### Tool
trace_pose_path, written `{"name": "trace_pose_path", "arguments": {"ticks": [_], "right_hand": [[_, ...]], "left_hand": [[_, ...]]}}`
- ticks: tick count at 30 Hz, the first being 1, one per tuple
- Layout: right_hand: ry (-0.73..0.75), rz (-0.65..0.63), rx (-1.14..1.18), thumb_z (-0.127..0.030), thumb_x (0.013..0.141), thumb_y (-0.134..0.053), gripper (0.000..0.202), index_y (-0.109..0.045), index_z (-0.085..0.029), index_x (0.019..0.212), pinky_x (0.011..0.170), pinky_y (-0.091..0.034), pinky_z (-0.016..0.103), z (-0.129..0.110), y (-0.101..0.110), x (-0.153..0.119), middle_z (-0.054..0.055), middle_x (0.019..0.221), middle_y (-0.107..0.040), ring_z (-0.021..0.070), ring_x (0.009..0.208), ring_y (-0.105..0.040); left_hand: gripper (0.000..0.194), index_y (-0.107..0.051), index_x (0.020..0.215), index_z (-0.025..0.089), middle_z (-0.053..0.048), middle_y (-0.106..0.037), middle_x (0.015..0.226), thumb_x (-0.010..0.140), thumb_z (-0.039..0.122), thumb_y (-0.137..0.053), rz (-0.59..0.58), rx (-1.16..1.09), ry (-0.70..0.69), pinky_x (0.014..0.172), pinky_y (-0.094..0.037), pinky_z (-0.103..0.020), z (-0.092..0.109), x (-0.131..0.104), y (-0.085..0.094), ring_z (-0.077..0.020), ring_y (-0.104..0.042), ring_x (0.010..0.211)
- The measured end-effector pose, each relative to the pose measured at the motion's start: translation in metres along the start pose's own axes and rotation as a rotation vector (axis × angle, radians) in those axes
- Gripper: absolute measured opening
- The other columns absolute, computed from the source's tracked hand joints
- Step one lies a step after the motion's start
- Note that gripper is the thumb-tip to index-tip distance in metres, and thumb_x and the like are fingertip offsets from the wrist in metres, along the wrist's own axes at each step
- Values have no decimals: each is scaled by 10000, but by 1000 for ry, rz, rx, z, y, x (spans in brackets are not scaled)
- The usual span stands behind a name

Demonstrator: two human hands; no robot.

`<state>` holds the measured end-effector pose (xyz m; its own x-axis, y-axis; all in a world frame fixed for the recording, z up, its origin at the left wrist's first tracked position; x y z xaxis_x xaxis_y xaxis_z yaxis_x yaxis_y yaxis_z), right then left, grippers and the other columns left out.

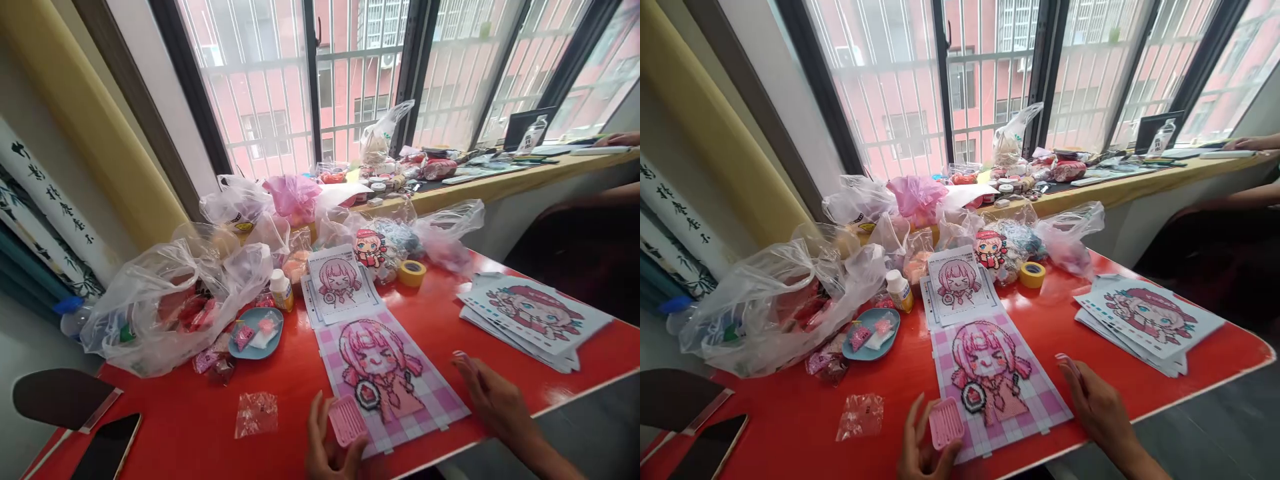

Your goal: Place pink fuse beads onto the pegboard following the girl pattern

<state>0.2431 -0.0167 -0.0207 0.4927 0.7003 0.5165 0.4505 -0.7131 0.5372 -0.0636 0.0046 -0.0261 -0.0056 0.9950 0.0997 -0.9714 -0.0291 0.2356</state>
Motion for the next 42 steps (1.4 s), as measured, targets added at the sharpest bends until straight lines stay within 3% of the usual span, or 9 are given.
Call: {"name": "trace_pose_path", "arguments": {"ticks": [3, 8, 12, 15, 20, 25, 30, 34, 42], "right_hand": [[38, 27, -13, -589, 897, -435, 477, -675, -176, 902, 606, -556, 280, -6, 4, -1, 98, 868, -729, 216, 757, -708], [133, -17, -14, -553, 909, -439, 405, -621, -192, 938, 635, -551, 280, -5, 12, -2, 72, 866, -712, 183, 737, -690], [184, -45, -3, -506, 943, -387, 380, -576, -177, 967, 578, -524, 280, -3, 19, -3, 67, 828, -689, 167, 674, -662], [213, -30, 14, -423, 966, -387, 306, -553, -168, 950, 503, -473, 254, -9, 23, -1, 32, 715, -639, 130, 547, -587], [359, -162, 95, -307, 962, -449, 182, -578, -185, 927, 566, -488, 211, -41, 15, -6, 35, 814, -638, 103, 660, -610], [465, -211, 106, -267, 911, -559, 110, -622, -191, 960, 604, -471, 193, -69, 2, -17, 39, 881, -638, 104, 752, -631], [486, -199, 67, -246, 876, -610, 74, -646, -189, 908, 623, -460, 211, -74, 0, -16, 37, 832, -618, 121, 752, -604], [509, -212, 44, -214, 849, -643, 56, -666, -202, 898, 664, -458, 232, -75, 0, -14, 28, 791, -614, 134, 766, -568], [498, -205, 4, -209, 827, -672, 92, -671, -215, 919, 657, -441, 237, -75, -5, -15, 25, 802, -617, 141, 774, -511]], "left_hand": [[832, -270, 1424, 213, -200, -568, 1332, 786, 645, -586, 0, 32, -16, 523, -606, -278, 10, 2, 4, -201, -729, 654], [738, -336, 1381, 188, -183, -599, 1297, 815, 576, -607, -5, 24, -70, 789, -604, -350, 29, 3, 6, -250, -710, 964], [750, -330, 1388, 179, -207, -573, 1321, 810, 551, -628, -44, 80, -53, 673, -606, -332, 39, 4, 6, -165, -708, 680], [805, -307, 1405, 192, -208, -557, 1338, 778, 551, -663, -11, 126, -42, 557, -569, -303, 42, 3, 4, -66, -551, 457], [770, -338, 1390, 228, -173, -568, 1334, 775, 558, -662, -4, 225, -80, 491, -507, -255, 44, 0, -1, -25, -432, 395], [778, -320, 1403, 222, -170, -594, 1304, 788, 577, -637, -10, 346, -146, 525, -534, -284, 44, -4, -4, -52, -479, 406], [751, -268, 1420, 236, -144, -612, 1290, 828, 553, -603, -15, 420, -247, 669, -584, -309, 43, -6, -5, -163, -709, 708], [744, -252, 1431, 231, -131, -625, 1275, 841, 511, -610, -28, 453, -334, 776, -590, -309, 42, -8, -7, -232, -687, 1036], [786, -186, 1464, 214, -141, -640, 1249, 854, 466, -614, 15, 510, -483, 802, -604, -317, 39, -8, -9, -244, -656, 1101]]}}
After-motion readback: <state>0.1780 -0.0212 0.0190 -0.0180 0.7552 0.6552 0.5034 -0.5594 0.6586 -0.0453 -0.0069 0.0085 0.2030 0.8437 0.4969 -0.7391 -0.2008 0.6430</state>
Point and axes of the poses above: each hand's wrist, its own x-axis towards the middle knuckle, its own y-axis out of the back of the hand, z = x × y, the point moved 2 cm from there along x, towards the middle knuckle
